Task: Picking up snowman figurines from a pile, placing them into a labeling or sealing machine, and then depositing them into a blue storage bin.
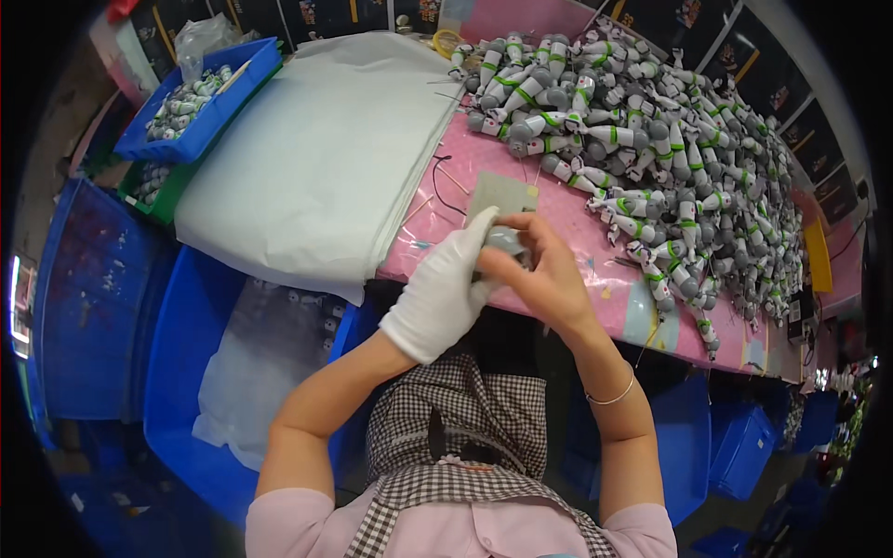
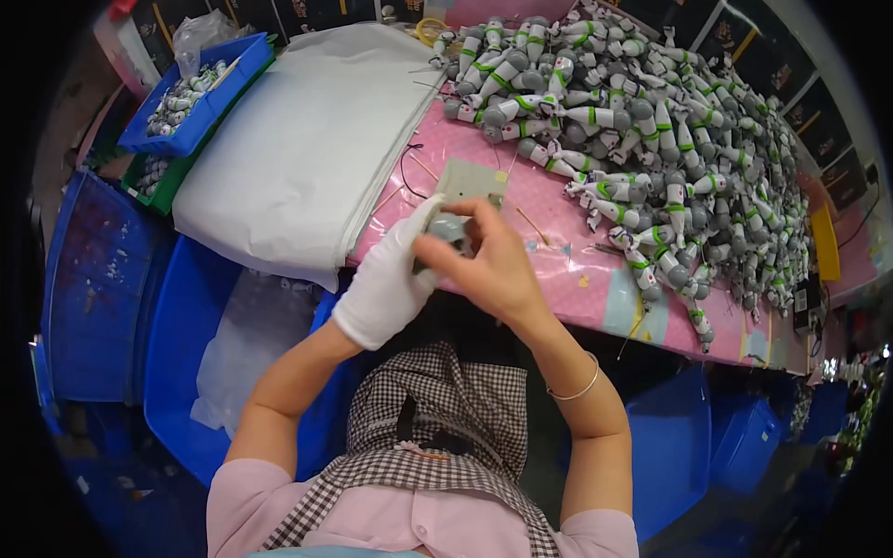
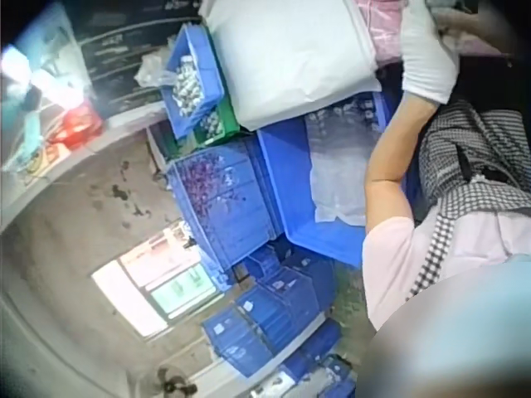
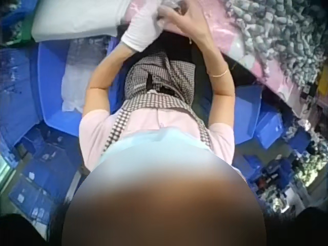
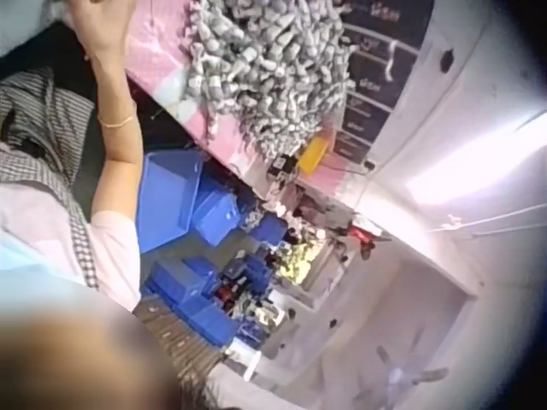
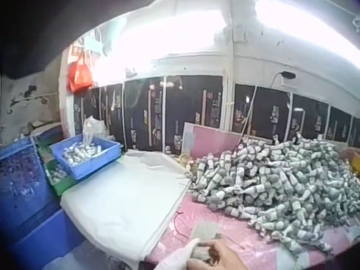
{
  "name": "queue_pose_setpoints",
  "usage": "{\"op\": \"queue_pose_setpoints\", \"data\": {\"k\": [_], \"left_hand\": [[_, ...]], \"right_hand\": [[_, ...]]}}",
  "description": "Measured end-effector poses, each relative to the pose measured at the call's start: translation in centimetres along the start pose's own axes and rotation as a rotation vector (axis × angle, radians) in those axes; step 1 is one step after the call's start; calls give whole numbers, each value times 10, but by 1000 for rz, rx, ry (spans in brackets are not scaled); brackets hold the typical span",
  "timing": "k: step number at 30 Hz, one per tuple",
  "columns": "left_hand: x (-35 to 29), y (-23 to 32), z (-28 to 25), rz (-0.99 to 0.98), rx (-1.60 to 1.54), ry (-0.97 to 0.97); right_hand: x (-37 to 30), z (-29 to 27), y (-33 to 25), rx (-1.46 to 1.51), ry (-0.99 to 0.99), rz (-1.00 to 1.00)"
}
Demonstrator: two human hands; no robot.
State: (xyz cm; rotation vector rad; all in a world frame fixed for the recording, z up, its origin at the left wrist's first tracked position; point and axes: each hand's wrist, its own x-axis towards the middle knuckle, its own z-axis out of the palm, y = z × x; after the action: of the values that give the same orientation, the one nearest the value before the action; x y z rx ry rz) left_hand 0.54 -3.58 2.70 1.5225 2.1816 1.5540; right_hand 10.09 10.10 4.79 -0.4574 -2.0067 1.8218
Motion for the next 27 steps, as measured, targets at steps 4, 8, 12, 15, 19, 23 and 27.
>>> {"op": "queue_pose_setpoints", "data": {"k": [4,8,12,15,19,23,27], "left_hand": [[6,-18,4,-521,-1125,-46],[4,-35,21,-589,-1734,16],[5,-41,31,-578,-1710,159],[6,-32,33,-570,-1669,203],[10,-24,36,-441,-1604,189],[-7,-27,36,-465,-1649,94],[-21,-11,50,-543,-1778,76]], "right_hand": [[-24,-22,9,39,-89,-182],[-50,-20,70,605,-283,191],[-75,16,84,1294,-259,196],[-76,27,88,1601,-167,266],[-70,30,100,1906,-199,153],[-78,22,52,1517,-197,234],[-84,15,67,1640,-320,-13]]}}
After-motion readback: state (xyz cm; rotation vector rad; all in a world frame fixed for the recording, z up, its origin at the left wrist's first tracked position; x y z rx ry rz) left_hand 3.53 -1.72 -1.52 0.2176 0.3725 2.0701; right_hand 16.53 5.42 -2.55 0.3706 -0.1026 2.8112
